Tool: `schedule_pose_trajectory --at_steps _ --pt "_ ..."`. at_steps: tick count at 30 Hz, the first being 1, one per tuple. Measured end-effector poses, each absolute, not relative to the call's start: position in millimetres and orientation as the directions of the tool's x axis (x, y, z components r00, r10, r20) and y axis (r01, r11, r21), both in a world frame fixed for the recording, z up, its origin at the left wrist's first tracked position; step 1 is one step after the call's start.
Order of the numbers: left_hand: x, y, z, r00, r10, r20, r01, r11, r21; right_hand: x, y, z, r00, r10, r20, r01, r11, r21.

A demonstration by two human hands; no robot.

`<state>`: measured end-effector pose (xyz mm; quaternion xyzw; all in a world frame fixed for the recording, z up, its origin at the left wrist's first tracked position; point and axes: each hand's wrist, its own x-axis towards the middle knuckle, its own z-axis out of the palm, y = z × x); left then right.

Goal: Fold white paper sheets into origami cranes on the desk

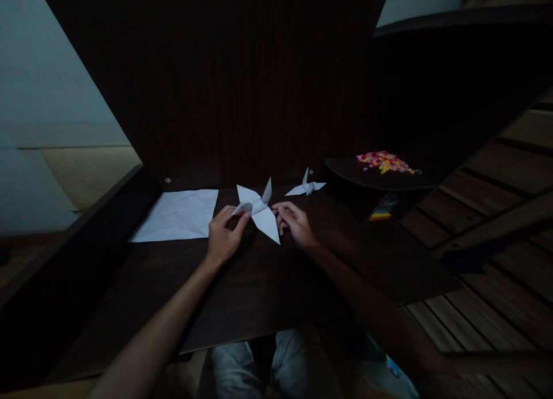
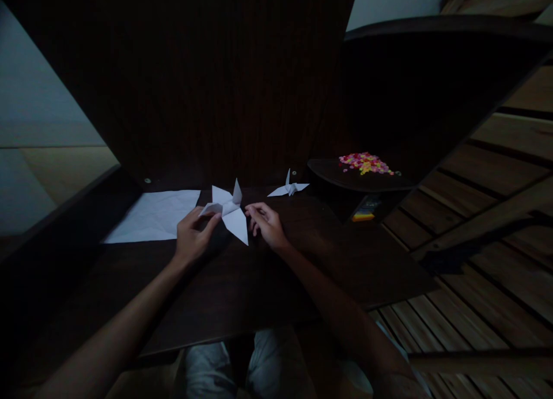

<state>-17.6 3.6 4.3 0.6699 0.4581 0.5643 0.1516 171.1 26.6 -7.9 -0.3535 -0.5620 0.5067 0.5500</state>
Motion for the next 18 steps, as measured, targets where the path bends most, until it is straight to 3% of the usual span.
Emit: schedule_pose_trajectory --at_steps 4,8,14,16,18 --pt "-16 -1 6 -0.043 0.731 0.681 0.476 -0.584 0.657 170 23 -8 -0.256 0.937 0.239 -0.135 0.211 -0.968" --pt "-14 -3 6 -0.005 0.757 0.654 0.386 -0.602 0.699 170 23 -9 -0.267 0.936 0.231 -0.133 0.202 -0.97" --pt "-21 8 5 -0.048 0.935 0.352 -0.114 -0.356 0.928 175 28 -11 -0.3 0.936 0.184 -0.186 0.132 -0.974" --pt "-23 12 4 -0.006 0.959 0.285 -0.181 -0.281 0.942 176 26 -9 -0.365 0.92 0.142 -0.19 0.075 -0.979" --pt "-24 12 4 0.017 0.963 0.268 -0.136 -0.263 0.955 177 23 -6 -0.424 0.898 0.116 -0.182 0.041 -0.982"
